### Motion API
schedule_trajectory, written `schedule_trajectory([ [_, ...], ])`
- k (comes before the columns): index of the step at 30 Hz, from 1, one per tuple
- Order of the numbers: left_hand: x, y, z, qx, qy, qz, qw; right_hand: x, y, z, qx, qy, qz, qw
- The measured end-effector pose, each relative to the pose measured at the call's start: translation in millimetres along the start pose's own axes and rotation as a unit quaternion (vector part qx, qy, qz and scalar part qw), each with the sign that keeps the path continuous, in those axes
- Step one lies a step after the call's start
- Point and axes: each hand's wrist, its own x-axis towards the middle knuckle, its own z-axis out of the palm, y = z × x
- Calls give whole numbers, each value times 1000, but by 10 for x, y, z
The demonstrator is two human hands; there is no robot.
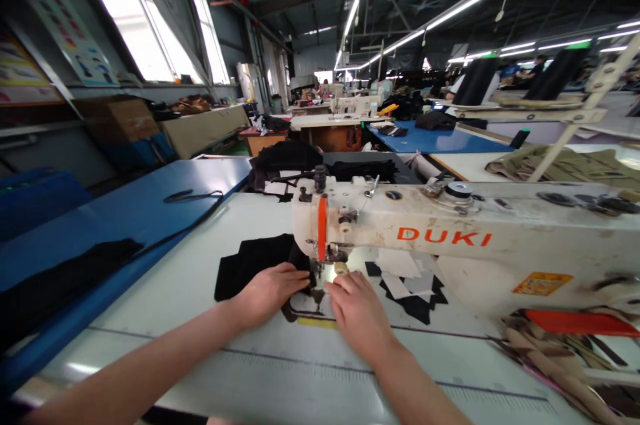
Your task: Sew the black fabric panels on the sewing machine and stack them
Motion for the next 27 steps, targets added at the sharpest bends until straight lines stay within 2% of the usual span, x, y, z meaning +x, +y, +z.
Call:
schedule_trajectory([
  [2, -184, 177, -100, -55, 2, -22, 998, -21, -114, 27, 58, 7, 6, 998],
  [4, -342, 361, -237, -140, 11, -70, 988, -17, -275, 52, 138, -10, 11, 990],
  [7, -534, 509, -557, -268, 39, -192, 943, 21, -512, 34, 263, -53, 44, 962],
  [9, -680, 477, -857, -320, 30, -271, 907, 45, -612, -26, 335, -70, 101, 934],
  [11, -867, 379, -1188, -360, -17, -325, 875, 51, -657, -108, 408, -85, 172, 893],
  [13, -1074, 285, -1489, -423, -46, -354, 833, 42, -668, -176, 494, -87, 236, 833],
  [16, -1327, 260, -1764, -567, -10, -379, 731, 32, -684, -182, 618, -72, 292, 726],
  [18, -1418, 319, -1823, -618, 32, -376, 690, 46, -724, -103, 665, -83, 305, 677],
  [21, -1453, 455, -1830, -634, 84, -380, 669, 92, -872, 80, 675, -82, 334, 652],
  [23, -1429, 545, -1833, -623, 107, -395, 666, 125, -1057, 169, 661, -32, 361, 658],
  [25, -1375, 623, -1835, -595, 118, -409, 682, 159, -1305, 178, 653, 17, 354, 670],
  [27, -1291, 683, -1810, -549, 110, -396, 728, 205, -1564, 110, 697, 2, 290, 656],
])
